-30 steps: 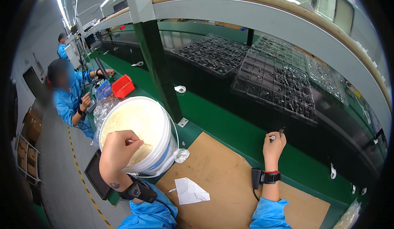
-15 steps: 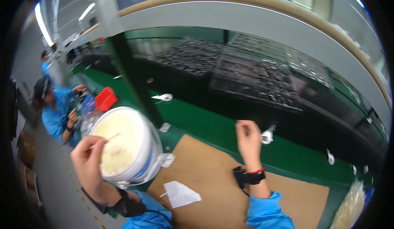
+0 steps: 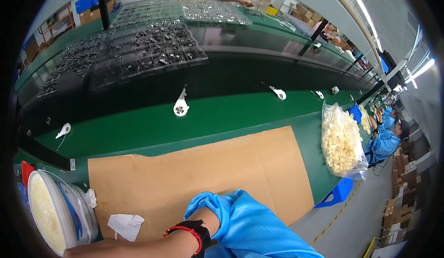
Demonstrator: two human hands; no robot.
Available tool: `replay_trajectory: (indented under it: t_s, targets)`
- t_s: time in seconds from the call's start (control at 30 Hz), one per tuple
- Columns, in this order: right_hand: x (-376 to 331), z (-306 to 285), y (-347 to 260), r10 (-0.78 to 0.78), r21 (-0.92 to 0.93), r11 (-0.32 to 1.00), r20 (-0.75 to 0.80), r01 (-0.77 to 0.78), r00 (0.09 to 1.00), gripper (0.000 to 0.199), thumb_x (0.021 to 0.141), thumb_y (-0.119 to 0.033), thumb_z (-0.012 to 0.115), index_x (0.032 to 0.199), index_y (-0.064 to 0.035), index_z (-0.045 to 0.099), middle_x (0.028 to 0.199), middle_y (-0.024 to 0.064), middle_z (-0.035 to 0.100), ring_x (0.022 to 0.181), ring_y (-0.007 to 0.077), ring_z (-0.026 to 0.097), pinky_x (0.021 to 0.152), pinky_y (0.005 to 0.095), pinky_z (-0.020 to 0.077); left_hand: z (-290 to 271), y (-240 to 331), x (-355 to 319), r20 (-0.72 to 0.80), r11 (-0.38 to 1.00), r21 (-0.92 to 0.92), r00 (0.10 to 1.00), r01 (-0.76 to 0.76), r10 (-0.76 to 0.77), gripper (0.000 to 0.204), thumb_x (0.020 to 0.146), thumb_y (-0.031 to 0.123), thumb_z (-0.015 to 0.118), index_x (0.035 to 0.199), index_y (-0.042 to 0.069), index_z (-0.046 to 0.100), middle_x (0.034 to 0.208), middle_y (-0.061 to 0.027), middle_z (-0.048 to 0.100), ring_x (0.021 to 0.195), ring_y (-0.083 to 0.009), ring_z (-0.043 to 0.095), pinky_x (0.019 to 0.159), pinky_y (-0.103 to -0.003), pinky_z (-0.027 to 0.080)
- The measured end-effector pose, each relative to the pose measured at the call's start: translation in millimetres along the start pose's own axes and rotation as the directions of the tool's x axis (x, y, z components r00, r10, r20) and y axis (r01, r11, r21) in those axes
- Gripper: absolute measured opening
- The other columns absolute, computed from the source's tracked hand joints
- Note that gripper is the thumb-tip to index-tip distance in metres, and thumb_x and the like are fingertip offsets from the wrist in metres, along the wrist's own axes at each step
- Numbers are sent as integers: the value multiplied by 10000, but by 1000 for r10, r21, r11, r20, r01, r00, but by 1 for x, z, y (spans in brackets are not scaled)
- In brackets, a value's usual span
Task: Applying lubricant paste to a white plastic mechanical part using a wooden applicator stick.
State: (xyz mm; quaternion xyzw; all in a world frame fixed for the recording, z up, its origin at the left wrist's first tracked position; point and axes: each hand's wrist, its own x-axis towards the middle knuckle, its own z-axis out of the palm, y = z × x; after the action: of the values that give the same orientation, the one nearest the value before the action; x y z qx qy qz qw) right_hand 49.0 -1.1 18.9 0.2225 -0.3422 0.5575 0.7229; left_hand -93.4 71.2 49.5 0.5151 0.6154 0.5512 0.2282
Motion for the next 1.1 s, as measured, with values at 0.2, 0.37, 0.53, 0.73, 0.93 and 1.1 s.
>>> replay_trajectory:
  t_s: [0.2, 0.37, 0.53, 0.73, 0.93, 1.1]
  targets:
    - [-19, -8, 14, 137, 6, 991, 10, -137, 991, 220, 893, -159, 585, 971, 46, 589, 922, 91, 577, 801, 179, 575, 612, 240, 470, -13, -19, 7, -17, 999, 8, 999, -51, 51, 119, 859, 111, 574, 900, 11, 624, 646, -5, 472, 532, -106, 395, 478, -246, 282]
    - [-14, -22, 14, 89, -175, 983, 169, -59, 982, 202, 875, -170, 616, 924, 24, 596, 886, 71, 572, 761, 165, 561, 592, 225, 456, -24, -34, 18, -18, 995, -9, 995, -101, 101, 123, 867, 116, 570, 906, 12, 622, 646, 7, 467, 532, -88, 380, 479, -234, 267]
    - [-16, -8, 5, 281, 9, 959, 39, -282, 959, 199, 865, -173, 632, 932, 14, 631, 858, 69, 577, 702, 132, 558, 560, 224, 435, -26, -49, 29, 1, 993, -39, 993, -115, 115, 128, 876, 122, 565, 913, 12, 621, 646, 19, 462, 532, -71, 364, 479, -223, 252]
    - [-16, -18, 15, 83, -83, 994, 127, -73, 988, 246, 856, -216, 649, 952, 11, 643, 866, 56, 587, 669, 127, 554, 562, 221, 432, -23, -57, 38, 23, 986, -84, 989, -143, 145, 134, 886, 128, 559, 921, 13, 618, 646, 34, 456, 532, -50, 346, 480, -209, 234]
    - [-6, -8, -1, 257, -107, 963, 81, -248, 963, 218, 853, -206, 652, 935, -4, 664, 826, 44, 592, 699, 137, 549, 581, 242, 430, -29, -66, 44, 25, 977, -119, 983, -178, 182, 140, 897, 135, 553, 929, 14, 616, 646, 48, 450, 531, -30, 328, 480, -195, 216]
    - [-10, -26, 15, 222, -202, 964, 266, -171, 938, 200, 872, -186, 622, 946, -6, 666, 892, 68, 591, 744, 153, 563, 604, 256, 443, -48, -82, 44, -51, 972, -124, 979, -201, 196, 145, 905, 141, 548, 935, 15, 614, 647, 60, 445, 531, -12, 312, 480, -183, 201]
